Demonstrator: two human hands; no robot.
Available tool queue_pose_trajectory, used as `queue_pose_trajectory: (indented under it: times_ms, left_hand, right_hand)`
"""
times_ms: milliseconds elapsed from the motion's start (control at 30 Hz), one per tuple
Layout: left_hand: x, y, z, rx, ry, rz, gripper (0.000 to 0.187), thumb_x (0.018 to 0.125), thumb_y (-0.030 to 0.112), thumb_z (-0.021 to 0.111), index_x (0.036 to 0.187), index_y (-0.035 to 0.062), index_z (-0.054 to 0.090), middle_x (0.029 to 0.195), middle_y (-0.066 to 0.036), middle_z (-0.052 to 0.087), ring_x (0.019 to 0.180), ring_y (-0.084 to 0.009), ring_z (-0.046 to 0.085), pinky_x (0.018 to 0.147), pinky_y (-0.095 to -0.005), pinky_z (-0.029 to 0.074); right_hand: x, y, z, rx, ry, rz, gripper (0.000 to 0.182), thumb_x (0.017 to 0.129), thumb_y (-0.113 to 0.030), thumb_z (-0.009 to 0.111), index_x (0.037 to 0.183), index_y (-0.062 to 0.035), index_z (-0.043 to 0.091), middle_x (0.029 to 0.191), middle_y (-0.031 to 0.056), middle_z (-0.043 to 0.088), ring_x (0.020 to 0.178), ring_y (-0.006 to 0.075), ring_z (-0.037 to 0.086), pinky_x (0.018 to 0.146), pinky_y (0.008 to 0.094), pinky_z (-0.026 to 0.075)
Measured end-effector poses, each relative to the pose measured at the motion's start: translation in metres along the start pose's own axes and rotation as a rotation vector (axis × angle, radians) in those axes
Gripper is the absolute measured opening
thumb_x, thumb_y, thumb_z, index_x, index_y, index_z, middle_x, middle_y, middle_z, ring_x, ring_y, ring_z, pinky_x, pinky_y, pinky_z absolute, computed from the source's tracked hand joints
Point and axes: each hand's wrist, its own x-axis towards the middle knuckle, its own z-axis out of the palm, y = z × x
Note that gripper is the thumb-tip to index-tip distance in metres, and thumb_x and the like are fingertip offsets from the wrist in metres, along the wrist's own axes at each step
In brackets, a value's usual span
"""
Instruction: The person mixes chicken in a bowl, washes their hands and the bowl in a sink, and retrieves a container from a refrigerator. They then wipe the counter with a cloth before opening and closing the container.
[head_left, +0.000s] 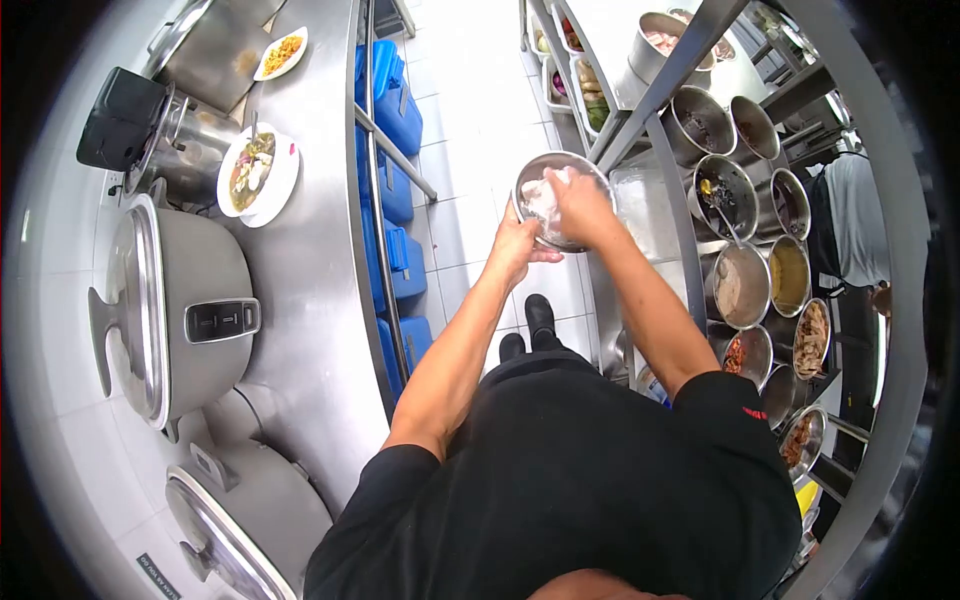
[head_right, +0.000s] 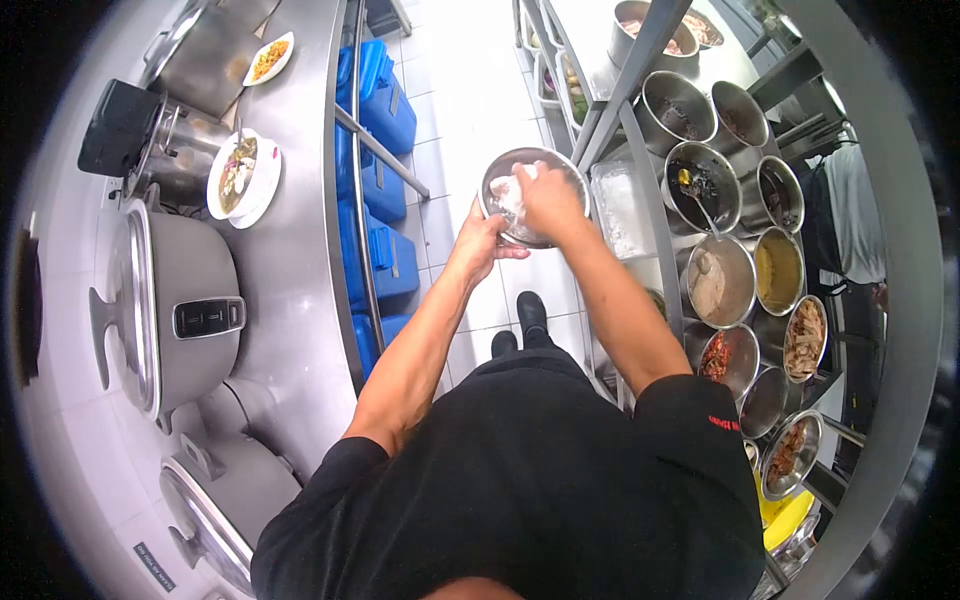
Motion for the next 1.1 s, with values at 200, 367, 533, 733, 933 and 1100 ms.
queue_pose_trajectory:
  times_ms: [200, 367, 533, 733, 933, 1100]
  left_hand:
    - [-0.019, 0.008, -0.004, 0.037, -0.043, 0.101, 0.068, 0.080, -0.002, 0.046, 0.144, 0.0119, 0.029, 0.116, -0.016, 0.058, 0.072, -0.0242, 0.068, 0.044, -0.0312, 0.060]
    - [-0.057, -0.001, 0.009, 0.046, -0.185, 0.105, 0.073, 0.080, -0.003, 0.043, 0.149, 0.0166, 0.028, 0.125, -0.014, 0.055, 0.087, -0.0261, 0.068, 0.044, -0.0319, 0.060]
    - [-0.098, -0.012, 0.020, 0.001, -0.168, -0.022, 0.069, 0.079, -0.004, 0.043, 0.144, 0.0106, 0.024, 0.123, -0.018, 0.054, 0.077, -0.0275, 0.068, 0.050, -0.0349, 0.063]
    - [-0.118, -0.021, 0.024, 0.013, -0.205, 0.102, 0.067, 0.079, -0.004, 0.042, 0.143, 0.0112, 0.028, 0.120, -0.018, 0.056, 0.074, -0.0276, 0.068, 0.047, -0.0338, 0.062]
    - [-0.141, -0.047, 0.054, -0.009, -0.241, 0.185, 0.068, 0.081, -0.004, 0.043, 0.144, 0.0143, 0.030, 0.121, -0.016, 0.057, 0.078, -0.0278, 0.069, 0.044, -0.0335, 0.061]
    - [-0.161, -0.049, 0.076, 0.000, -0.237, 0.115, 0.063, 0.078, -0.003, 0.044, 0.138, 0.0072, 0.032, 0.109, -0.015, 0.057, 0.076, -0.0262, 0.066, 0.052, -0.0366, 0.062]
  right_hand:
    - [-0.014, 0.004, -0.046, 0.509, -0.216, 0.098, 0.079, 0.067, -0.025, 0.079, 0.135, -0.0045, 0.046, 0.132, 0.0276, 0.052, 0.115, 0.0454, 0.055, 0.096, 0.0462, 0.046]
    - [-0.039, -0.051, -0.074, 0.341, -0.272, 0.360, 0.068, 0.067, -0.027, 0.078, 0.126, -0.0058, 0.050, 0.120, 0.0251, 0.057, 0.114, 0.0426, 0.055, 0.094, 0.0470, 0.047]
    - [-0.074, -0.057, -0.088, -0.091, 0.069, 0.301, 0.041, 0.073, -0.015, 0.069, 0.111, -0.0101, 0.054, 0.100, 0.0209, 0.057, 0.104, 0.0404, 0.058, 0.088, 0.0501, 0.048]
    - [-0.116, -0.057, -0.127, 0.437, -0.320, 0.176, 0.081, 0.070, -0.016, 0.077, 0.143, -0.0087, 0.041, 0.130, 0.0266, 0.055, 0.121, 0.0413, 0.053, 0.101, 0.0425, 0.044]
    - [-0.146, -0.044, -0.089, 0.465, -0.119, 0.329, 0.096, 0.061, -0.024, 0.084, 0.144, -0.0143, 0.037, 0.131, 0.0290, 0.052, 0.122, 0.0439, 0.050, 0.102, 0.0427, 0.043]
    - [-0.159, -0.047, -0.133, 0.008, 0.139, 0.286, 0.055, 0.075, -0.008, 0.067, 0.127, -0.0192, 0.054, 0.116, 0.0207, 0.058, 0.098, 0.0388, 0.058, 0.082, 0.0533, 0.048]
